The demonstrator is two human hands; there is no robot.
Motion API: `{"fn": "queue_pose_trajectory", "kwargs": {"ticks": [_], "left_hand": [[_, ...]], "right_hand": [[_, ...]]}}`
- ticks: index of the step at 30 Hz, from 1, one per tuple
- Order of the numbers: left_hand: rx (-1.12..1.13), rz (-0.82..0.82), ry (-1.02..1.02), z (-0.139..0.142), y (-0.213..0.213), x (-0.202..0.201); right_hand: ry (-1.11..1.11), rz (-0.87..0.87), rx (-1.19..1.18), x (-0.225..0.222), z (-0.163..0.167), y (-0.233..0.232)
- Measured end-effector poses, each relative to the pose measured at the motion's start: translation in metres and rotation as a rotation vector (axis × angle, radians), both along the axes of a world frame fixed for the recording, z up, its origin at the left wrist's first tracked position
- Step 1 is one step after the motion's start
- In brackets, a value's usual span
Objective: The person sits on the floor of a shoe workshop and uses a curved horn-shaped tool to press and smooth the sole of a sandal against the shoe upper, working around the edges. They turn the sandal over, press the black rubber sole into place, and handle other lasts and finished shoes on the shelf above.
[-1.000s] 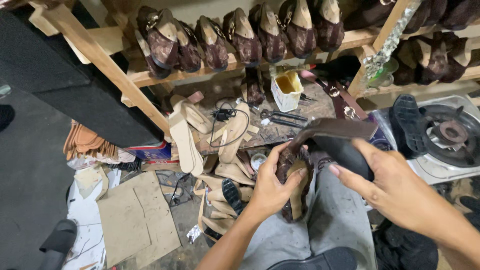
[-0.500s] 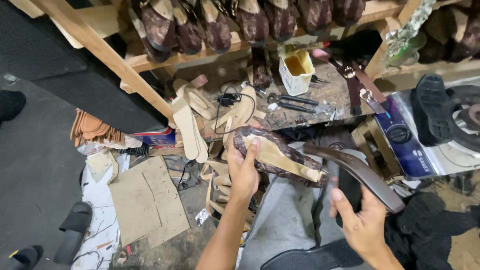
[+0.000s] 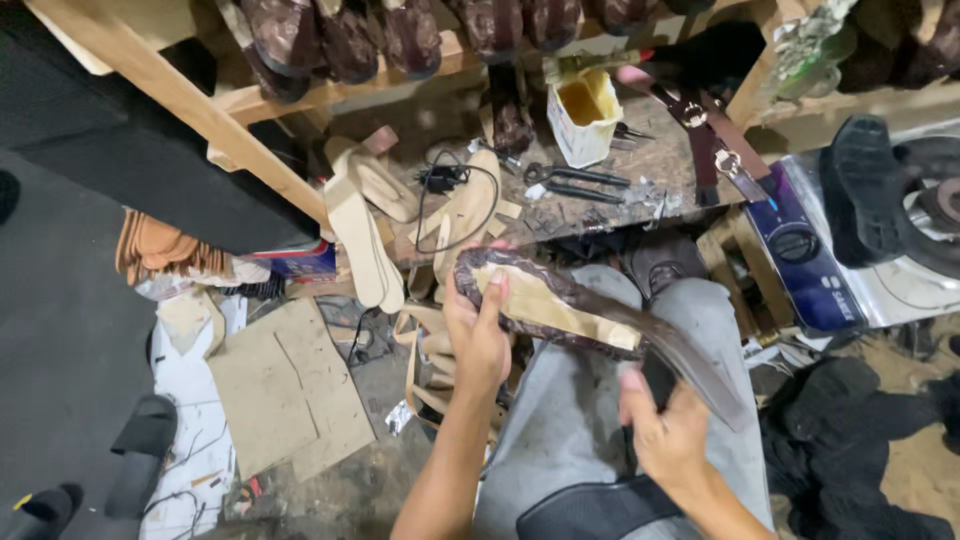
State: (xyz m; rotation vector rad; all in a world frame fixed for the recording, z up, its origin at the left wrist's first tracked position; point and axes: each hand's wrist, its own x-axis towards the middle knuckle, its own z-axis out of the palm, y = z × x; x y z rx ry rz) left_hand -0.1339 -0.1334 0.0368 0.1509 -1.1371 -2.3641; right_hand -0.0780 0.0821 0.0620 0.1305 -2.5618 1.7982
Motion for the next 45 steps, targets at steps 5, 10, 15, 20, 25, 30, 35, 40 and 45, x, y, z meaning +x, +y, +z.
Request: {"fn": "queue_pose_trajectory", "kwargs": {"ticks": [5, 10, 15, 20, 25, 30, 35, 40, 45], "left_hand": [[0.171, 0.039, -0.098, -0.021, -0.016, 0.000], [0.175, 0.042, -0.086, -0.039, -0.028, 0.015], [0.198, 0.060, -0.116, -0.041, -0.025, 0.015], [0.164, 0.068, -0.101, -0.035, -0.023, 0.014], [0.192, 0.064, -0.076, -0.035, -0.025, 0.017], [0.179, 0.085, -0.096, -0.035, -0.024, 0.019], [0.155, 0.081, -0.081, -0.030, -0.021, 0.017], [0.166, 0.090, -0.062, -0.028, -0.019, 0.018], [0.174, 0.143, -0.139, -0.035, -0.022, 0.014]], "right_hand": [[-0.117, -0.020, 0.165, -0.003, 0.014, 0.027], [0.255, -0.123, -0.255, 0.027, 0.018, 0.067], [0.305, -0.027, -0.293, 0.023, 0.010, 0.054], [0.131, 0.041, 0.409, -0.001, 0.021, 0.051], [0.130, -0.087, -0.157, 0.008, 0.043, 0.048], [0.313, -0.151, -0.170, -0.002, 0.059, 0.026], [-0.093, 0.088, 0.501, -0.024, 0.060, 0.027], [0.270, -0.100, -0.101, -0.013, 0.049, 0.035], [0.091, -0.010, 0.348, -0.012, 0.039, 0.040]]}}
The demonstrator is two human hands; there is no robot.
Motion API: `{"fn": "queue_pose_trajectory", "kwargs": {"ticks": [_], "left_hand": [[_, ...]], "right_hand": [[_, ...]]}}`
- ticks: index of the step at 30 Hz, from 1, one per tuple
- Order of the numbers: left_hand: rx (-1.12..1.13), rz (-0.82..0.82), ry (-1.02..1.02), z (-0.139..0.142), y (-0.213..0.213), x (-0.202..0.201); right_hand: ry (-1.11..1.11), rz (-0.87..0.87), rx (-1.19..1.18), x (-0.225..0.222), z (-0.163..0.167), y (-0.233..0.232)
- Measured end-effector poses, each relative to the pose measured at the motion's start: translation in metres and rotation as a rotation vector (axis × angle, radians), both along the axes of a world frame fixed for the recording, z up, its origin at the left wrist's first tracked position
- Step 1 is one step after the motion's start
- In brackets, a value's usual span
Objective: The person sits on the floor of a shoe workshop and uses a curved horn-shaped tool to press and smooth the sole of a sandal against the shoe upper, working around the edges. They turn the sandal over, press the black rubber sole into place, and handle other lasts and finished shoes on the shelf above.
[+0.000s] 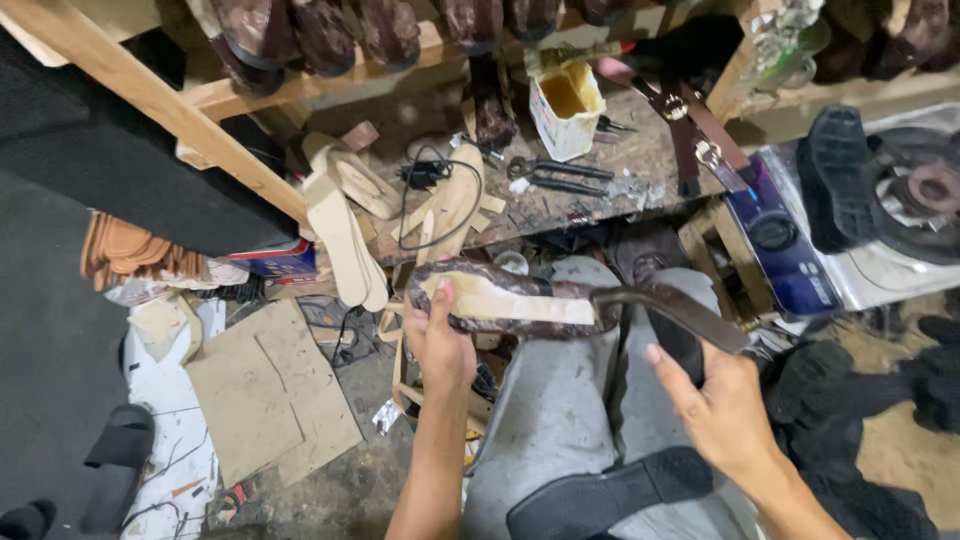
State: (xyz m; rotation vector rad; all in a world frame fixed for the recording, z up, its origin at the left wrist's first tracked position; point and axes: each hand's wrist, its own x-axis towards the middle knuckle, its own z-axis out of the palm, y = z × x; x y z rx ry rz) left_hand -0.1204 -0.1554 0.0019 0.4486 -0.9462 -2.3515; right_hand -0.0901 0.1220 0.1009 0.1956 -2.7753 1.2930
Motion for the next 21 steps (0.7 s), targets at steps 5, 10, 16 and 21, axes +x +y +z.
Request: {"fn": "queue_pose_trajectory", "kwargs": {"ticks": [5, 10, 16, 21], "left_hand": [[0.115, 0.116, -0.069, -0.013, -0.002, -0.012], [0.063, 0.152, -0.171, -0.021, 0.002, -0.022], [0.047, 0.199, -0.154, -0.021, 0.005, -0.026], [0.052, 0.161, -0.108, -0.022, 0.003, -0.023]], "right_hand": [[0.153, -0.042, -0.273, 0.010, -0.018, 0.008], [0.138, -0.018, -0.084, 0.025, -0.040, 0.013], [0.505, 0.142, 0.098, 0.021, -0.054, 0.002], [0.135, 0.089, -0.119, 0.020, -0.051, 0.000]]}}
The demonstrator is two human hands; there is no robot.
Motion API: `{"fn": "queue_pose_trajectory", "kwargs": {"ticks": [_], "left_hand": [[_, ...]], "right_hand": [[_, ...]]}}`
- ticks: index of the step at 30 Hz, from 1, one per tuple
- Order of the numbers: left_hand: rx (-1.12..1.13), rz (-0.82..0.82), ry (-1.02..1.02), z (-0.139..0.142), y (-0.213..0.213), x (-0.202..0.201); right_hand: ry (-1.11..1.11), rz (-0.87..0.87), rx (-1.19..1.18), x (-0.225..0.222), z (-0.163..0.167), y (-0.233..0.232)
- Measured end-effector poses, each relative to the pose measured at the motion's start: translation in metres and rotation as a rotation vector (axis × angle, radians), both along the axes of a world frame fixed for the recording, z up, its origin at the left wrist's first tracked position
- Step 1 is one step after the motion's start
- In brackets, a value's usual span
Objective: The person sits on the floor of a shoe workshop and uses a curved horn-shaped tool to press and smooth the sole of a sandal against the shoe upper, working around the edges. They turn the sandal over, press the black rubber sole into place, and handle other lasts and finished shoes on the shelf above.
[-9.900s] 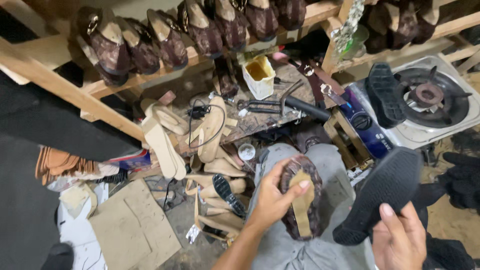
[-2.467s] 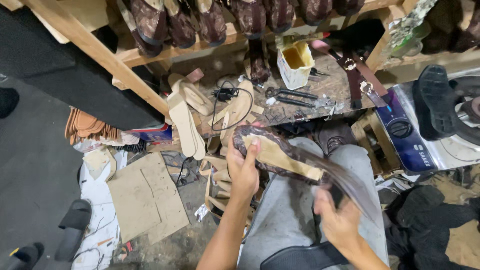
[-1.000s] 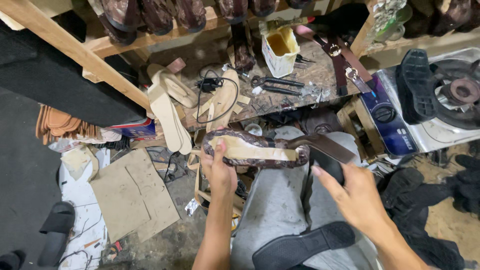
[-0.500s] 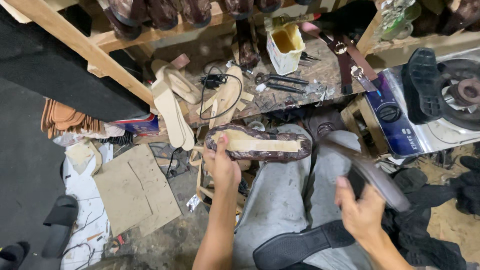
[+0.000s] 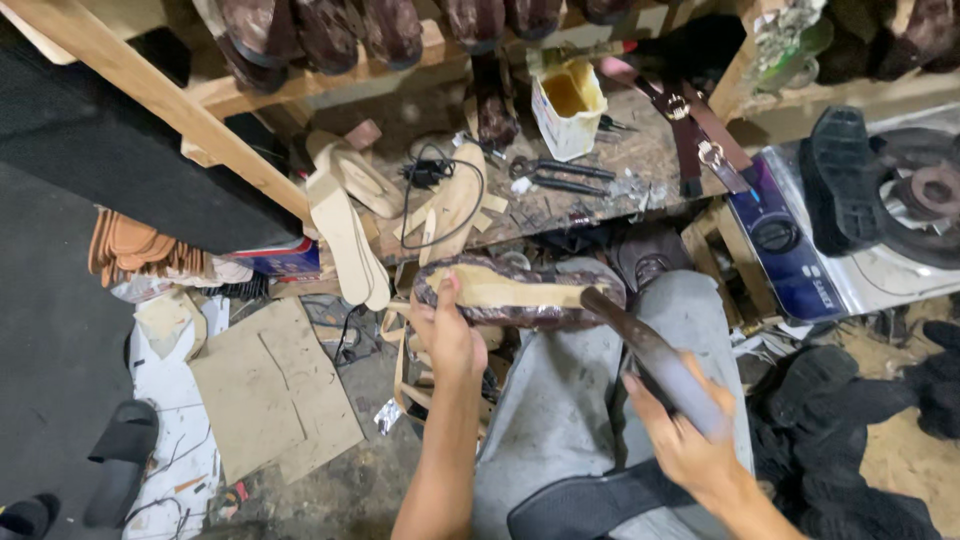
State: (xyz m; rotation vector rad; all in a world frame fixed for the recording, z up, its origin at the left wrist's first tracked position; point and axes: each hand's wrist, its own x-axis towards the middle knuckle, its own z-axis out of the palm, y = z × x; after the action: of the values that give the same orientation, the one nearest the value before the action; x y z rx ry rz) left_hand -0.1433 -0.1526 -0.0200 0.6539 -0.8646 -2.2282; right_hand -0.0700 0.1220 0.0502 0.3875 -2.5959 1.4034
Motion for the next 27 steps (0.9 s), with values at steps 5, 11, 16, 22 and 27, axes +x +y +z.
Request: {"fn": "queue_pose_trajectory", "kwargs": {"ticks": [5, 11, 16, 22, 27], "left_hand": [[-0.052, 0.012, 0.043, 0.002, 0.000, -0.001], [-0.091, 0.012, 0.066, 0.018, 0.013, -0.002], [-0.093, -0.012, 0.058, 0.023, 0.015, 0.001], [-0.064, -0.030, 0.015, 0.031, 0.014, 0.004], [-0.236, -0.248, 0.194, 0.078, -0.002, -0.005]], "right_hand": [[-0.013, -0.002, -0.072, 0.002, 0.001, -0.011], [0.074, 0.068, -0.207, 0.003, -0.002, -0.033], [-0.273, 0.116, -0.090, 0.001, -0.016, -0.050], [0.365, 0.086, -0.098, -0.004, -0.015, -0.056], [-0.285, 0.060, -0.357, -0.038, 0.011, -0.043]]}}
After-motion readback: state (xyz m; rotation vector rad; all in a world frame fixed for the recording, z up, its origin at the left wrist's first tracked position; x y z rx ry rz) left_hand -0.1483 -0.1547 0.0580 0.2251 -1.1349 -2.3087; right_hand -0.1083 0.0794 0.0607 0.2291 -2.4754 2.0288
